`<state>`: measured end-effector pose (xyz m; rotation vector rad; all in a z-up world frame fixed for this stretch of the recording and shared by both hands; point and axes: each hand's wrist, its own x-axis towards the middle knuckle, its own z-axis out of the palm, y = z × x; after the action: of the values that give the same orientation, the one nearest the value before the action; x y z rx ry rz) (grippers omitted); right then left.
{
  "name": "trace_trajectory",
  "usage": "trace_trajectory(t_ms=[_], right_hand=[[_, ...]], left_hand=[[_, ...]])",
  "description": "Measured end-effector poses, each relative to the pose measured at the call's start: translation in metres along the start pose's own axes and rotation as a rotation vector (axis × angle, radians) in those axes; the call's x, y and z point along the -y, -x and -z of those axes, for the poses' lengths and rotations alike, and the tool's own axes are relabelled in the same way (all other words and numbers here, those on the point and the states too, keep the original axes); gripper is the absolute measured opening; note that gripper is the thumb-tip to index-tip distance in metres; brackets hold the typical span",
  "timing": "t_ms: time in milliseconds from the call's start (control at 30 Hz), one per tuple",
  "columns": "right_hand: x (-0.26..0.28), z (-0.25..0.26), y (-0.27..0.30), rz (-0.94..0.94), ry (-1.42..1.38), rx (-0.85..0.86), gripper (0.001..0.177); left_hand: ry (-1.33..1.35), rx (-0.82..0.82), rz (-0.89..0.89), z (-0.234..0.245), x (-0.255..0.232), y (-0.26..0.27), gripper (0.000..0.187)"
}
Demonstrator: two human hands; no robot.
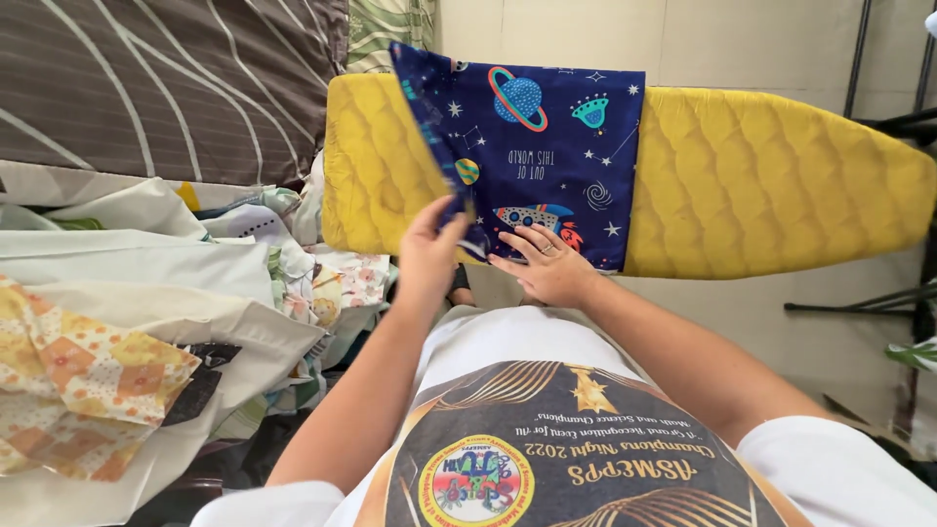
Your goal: Folding a blue space-themed pillowcase and a yellow-patterned piece of fabric on an ironing board.
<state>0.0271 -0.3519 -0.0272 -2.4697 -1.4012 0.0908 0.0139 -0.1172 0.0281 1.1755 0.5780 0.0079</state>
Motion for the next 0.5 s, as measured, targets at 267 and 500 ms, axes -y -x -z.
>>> trace_trajectory(t_ms=[267, 500], right_hand=[[-0.007, -0.036, 0.014, -0.120, -0.419, -0.039, 0.052], [-0.001, -0.048, 0.022, -0.428, -0.688, 0.008, 0.038]], left_hand=[[-1.283, 0.525, -0.258, -0.127, 0.005, 0.027, 0.036], [-1.454, 0.736, -0.596, -0.111, 0.111, 0.000, 0.041]])
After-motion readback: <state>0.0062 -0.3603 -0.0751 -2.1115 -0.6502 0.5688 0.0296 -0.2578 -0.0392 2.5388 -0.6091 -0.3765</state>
